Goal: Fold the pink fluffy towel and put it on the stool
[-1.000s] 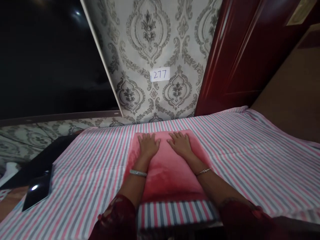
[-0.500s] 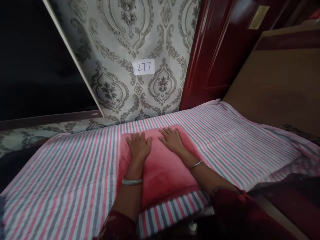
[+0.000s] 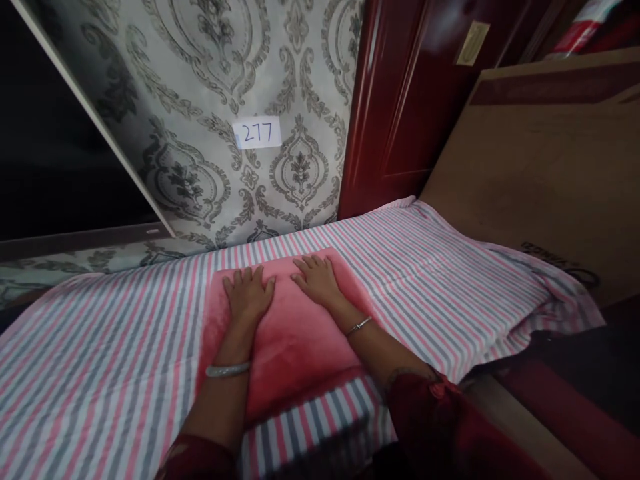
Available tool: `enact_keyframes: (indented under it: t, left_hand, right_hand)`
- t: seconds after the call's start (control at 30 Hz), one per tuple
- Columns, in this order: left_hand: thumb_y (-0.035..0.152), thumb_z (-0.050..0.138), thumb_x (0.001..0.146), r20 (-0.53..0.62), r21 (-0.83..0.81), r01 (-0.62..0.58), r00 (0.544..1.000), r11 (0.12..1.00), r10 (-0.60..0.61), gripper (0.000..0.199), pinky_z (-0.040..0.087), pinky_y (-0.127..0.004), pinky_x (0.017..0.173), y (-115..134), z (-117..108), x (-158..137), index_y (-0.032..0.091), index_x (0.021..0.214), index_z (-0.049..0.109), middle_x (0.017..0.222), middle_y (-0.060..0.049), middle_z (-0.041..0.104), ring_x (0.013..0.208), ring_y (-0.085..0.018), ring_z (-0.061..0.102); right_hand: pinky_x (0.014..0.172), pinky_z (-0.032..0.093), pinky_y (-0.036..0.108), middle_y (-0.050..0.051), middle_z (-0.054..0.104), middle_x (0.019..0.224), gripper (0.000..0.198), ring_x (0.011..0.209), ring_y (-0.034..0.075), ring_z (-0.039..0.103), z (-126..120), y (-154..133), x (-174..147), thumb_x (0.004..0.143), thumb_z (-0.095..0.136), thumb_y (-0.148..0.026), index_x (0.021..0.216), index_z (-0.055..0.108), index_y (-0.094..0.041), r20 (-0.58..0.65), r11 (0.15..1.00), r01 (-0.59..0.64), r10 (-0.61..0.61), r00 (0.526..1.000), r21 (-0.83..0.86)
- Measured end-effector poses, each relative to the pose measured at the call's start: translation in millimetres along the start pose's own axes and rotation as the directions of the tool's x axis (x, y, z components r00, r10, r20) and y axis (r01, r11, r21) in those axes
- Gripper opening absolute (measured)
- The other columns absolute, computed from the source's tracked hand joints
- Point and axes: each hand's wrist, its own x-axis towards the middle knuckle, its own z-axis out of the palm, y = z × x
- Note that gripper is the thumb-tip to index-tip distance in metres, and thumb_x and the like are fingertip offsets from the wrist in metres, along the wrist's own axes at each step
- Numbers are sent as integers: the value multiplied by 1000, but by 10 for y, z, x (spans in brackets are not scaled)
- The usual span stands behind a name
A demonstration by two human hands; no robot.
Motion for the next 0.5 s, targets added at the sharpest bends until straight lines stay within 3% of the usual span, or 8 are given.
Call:
enact_keyframes:
  t: [0.17,0.5]
  left_hand:
    - [50,33,97,12,14,13,1000,1000,-13,57,23,-63,112,-9,17,21,19,141,54,142,-14,59,133,-37,43]
    - [48,34,98,87,39,49,995,998,-52,58,16,-62,117,11,-31,-32,21,147,49,150,-14,52,140,-36,38]
  right_hand:
    - [118,15,58,9,46,155,55,145,32,32,12,24,-7,101,36,-53,147,47,-26,10,1000,11,-11,1000,7]
    - [117,15,60,9,42,157,57,145,36,31,46,56,-6,101,31,-52,149,46,-26,56,1000,8,-9,998,9]
